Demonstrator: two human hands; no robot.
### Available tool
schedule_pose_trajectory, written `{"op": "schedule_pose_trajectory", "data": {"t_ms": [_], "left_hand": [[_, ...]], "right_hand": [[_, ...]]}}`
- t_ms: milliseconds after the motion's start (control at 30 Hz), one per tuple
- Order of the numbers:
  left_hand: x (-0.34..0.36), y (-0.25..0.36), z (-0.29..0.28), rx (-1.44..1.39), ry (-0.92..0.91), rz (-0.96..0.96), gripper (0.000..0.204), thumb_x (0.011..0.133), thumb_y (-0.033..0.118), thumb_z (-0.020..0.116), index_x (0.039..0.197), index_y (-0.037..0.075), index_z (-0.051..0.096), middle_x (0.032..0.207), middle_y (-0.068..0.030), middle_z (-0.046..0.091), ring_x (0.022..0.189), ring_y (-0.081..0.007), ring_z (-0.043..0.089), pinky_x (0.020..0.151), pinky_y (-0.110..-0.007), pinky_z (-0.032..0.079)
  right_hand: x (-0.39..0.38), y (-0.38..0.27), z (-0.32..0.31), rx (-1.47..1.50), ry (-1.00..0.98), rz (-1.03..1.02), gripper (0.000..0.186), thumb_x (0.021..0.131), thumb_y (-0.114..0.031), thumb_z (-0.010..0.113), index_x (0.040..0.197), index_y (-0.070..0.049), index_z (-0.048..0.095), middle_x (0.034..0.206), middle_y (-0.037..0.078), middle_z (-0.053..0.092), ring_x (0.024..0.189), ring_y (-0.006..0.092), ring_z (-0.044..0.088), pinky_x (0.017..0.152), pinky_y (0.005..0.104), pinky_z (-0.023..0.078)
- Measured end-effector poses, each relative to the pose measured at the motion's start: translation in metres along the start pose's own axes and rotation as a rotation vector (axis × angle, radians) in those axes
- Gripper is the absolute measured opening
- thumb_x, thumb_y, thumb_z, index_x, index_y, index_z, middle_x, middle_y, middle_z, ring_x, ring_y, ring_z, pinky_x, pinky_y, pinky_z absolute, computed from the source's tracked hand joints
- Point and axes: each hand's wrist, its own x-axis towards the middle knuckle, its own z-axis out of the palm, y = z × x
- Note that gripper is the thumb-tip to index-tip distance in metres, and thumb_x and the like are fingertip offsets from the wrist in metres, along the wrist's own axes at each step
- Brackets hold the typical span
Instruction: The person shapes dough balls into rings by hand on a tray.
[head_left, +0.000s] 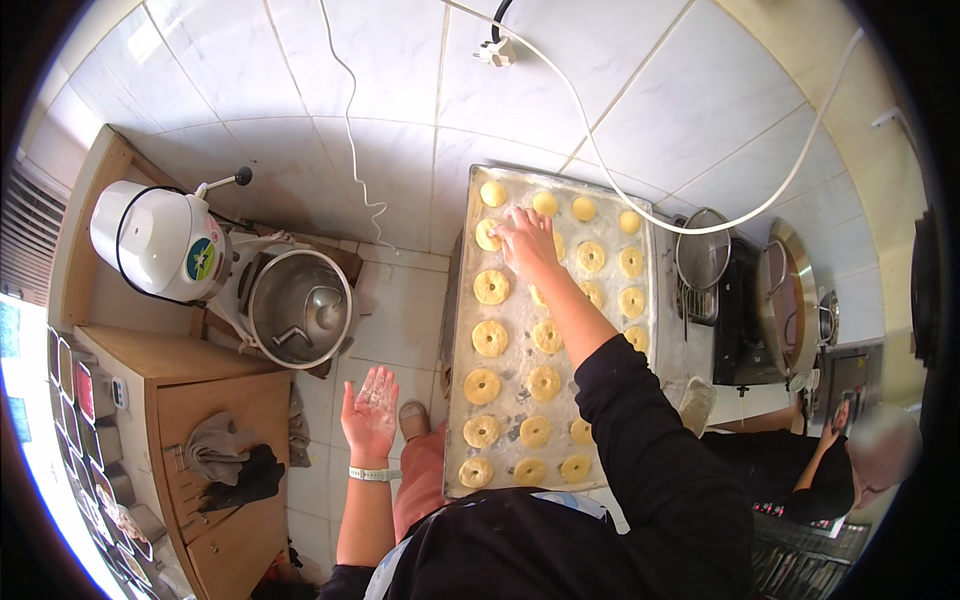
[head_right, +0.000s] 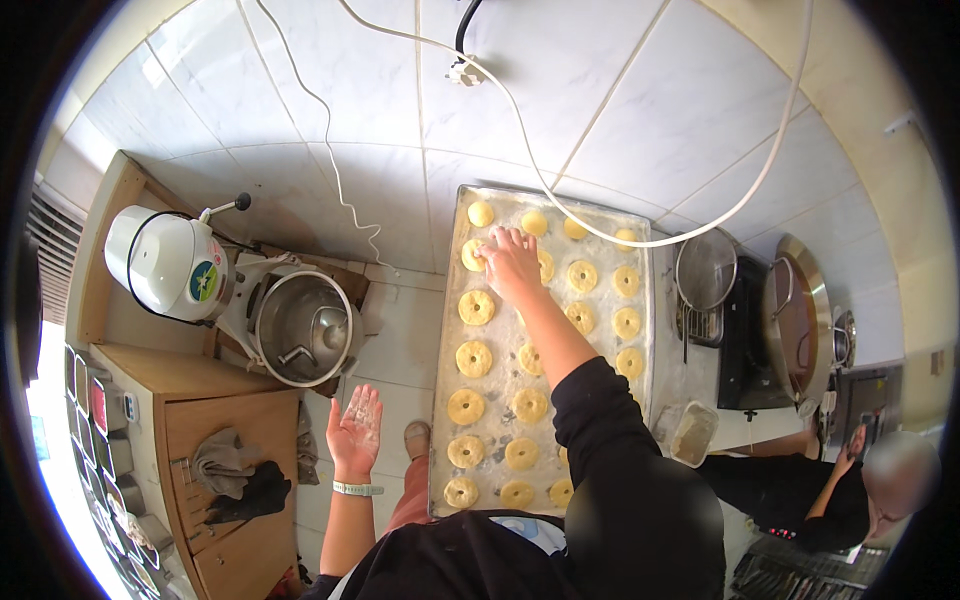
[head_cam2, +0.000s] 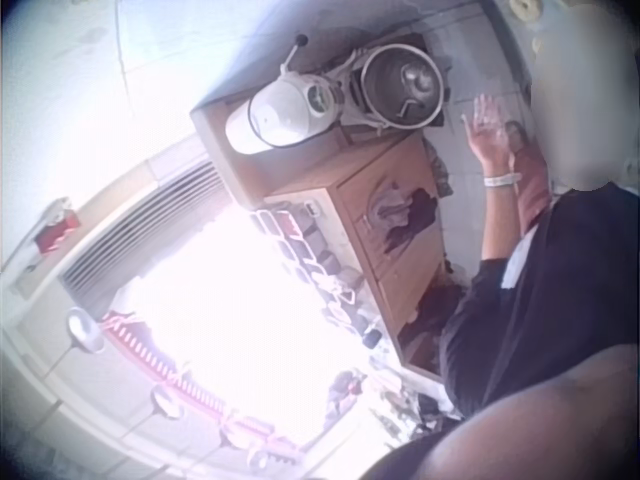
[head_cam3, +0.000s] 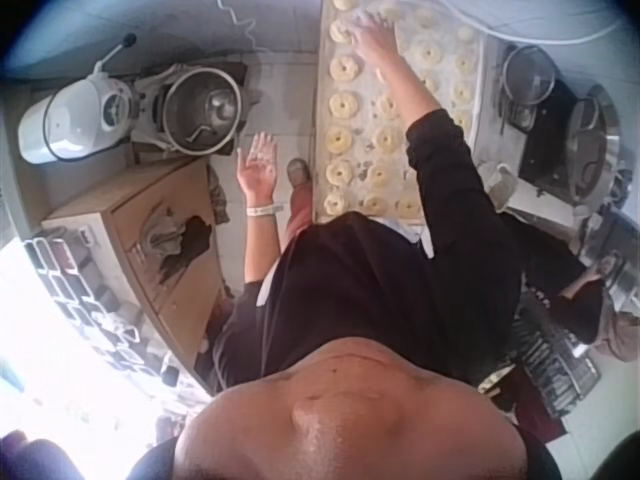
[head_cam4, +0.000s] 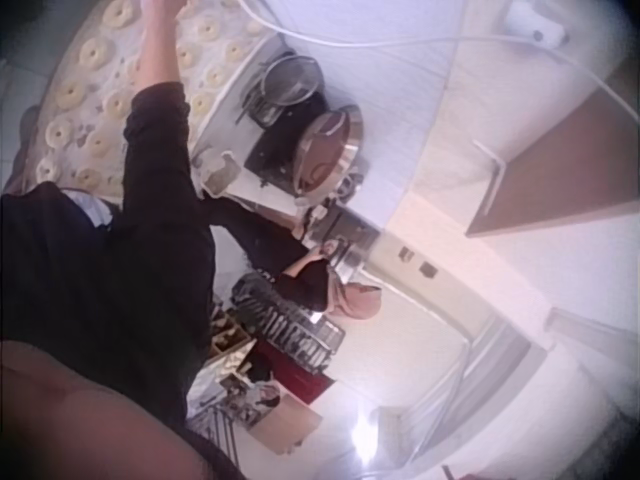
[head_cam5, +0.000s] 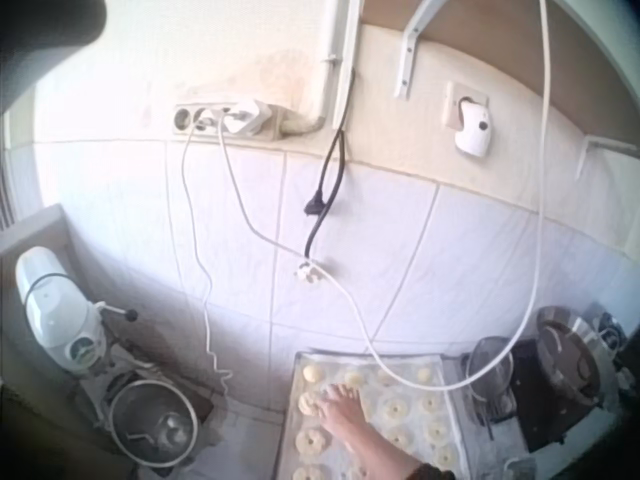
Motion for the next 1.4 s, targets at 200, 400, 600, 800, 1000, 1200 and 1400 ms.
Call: {"op": "schedule_pose_trajectory", "data": {"t_ms": [200, 400, 600, 800, 1000, 1200, 1400], "left_hand": [[-0.003, 0.003, -0.001, -0.018, -0.013, 0.002, 0.049, 0.092, 0.033, 0.048, 0.123, -0.004, 0.044, 0.121, -0.0145, 0.054, 0.116, -0.027, 0.049, 0.098, -0.039, 0.041], [-0.005, -0.001, 0.001, 0.069, -0.02, -0.017, 0.053, 0.092, 0.034, 0.045, 0.127, -0.006, 0.039, 0.123, -0.0165, 0.051, 0.115, -0.0289, 0.049, 0.098, -0.039, 0.04], [-0.019, -0.018, 0.024, 0.422, -0.09, -0.068, 0.053, 0.093, 0.033, 0.046, 0.126, -0.008, 0.039, 0.126, -0.0195, 0.048, 0.119, -0.0287, 0.045, 0.101, -0.039, 0.036], [-0.031, -0.05, 0.052, 0.792, -0.222, -0.126, 0.048, 0.092, 0.03, 0.049, 0.118, -0.01, 0.046, 0.116, -0.0187, 0.054, 0.108, -0.0271, 0.052, 0.096, -0.037, 0.04], [-0.042, -0.082, 0.052, 1.014, -0.313, -0.267, 0.028, 0.09, 0.023, 0.056, 0.097, -0.003, 0.06, 0.084, -0.0033, 0.061, 0.071, -0.0089, 0.054, 0.063, -0.022, 0.04], [-0.07, -0.13, 0.044, 1.132, -0.488, -0.29, 0.021, 0.09, 0.019, 0.056, 0.097, 0.0, 0.059, 0.084, -0.0026, 0.062, 0.071, -0.0066, 0.054, 0.062, -0.02, 0.042], [-0.108, -0.171, 0.041, 1.266, -0.677, -0.698, 0.029, 0.093, 0.022, 0.051, 0.11, -0.002, 0.053, 0.103, -0.0086, 0.06, 0.094, -0.0136, 0.057, 0.081, -0.025, 0.045]], "right_hand": [[0.002, -0.008, -0.002, -0.135, -0.167, -0.021, 0.023, 0.078, -0.015, 0.058, 0.1, -0.018, 0.065, 0.126, 0.006, 0.045, 0.119, 0.023, 0.038, 0.099, 0.0489, 0.026], [0.0, -0.003, 0.014, -0.282, -0.219, -0.1, 0.037, 0.081, -0.019, 0.056, 0.117, -0.011, 0.056, 0.136, 0.009, 0.036, 0.127, 0.0241, 0.031, 0.097, 0.0525, 0.026], [-0.011, -0.025, 0.001, 0.148, -0.375, 0.197, 0.042, 0.083, -0.035, 0.057, 0.111, -0.004, 0.056, 0.125, 0.013, 0.044, 0.117, 0.027, 0.038, 0.095, 0.0468, 0.031], [-0.146, -0.118, -0.046, 0.621, -0.191, 0.106, 0.032, 0.082, -0.036, 0.06, 0.095, -0.007, 0.058, 0.115, 0.012, 0.047, 0.112, 0.029, 0.041, 0.092, 0.0452, 0.031], [-0.213, -0.157, -0.081, 0.42, 0.258, 0.247, 0.023, 0.073, -0.023, 0.065, 0.089, -0.009, 0.057, 0.109, 0.01, 0.05, 0.11, 0.0284, 0.043, 0.09, 0.045, 0.031], [-0.284, -0.168, -0.094, -0.007, 0.289, 0.484, 0.022, 0.075, -0.021, 0.059, 0.094, -0.01, 0.06, 0.122, 0.01, 0.048, 0.119, 0.0265, 0.039, 0.098, 0.0458, 0.027], [-0.361, -0.188, -0.123, 0.183, 0.566, 0.723, 0.021, 0.078, -0.019, 0.057, 0.092, -0.003, 0.062, 0.127, 0.016, 0.043, 0.12, 0.0305, 0.039, 0.096, 0.045, 0.031]]}}
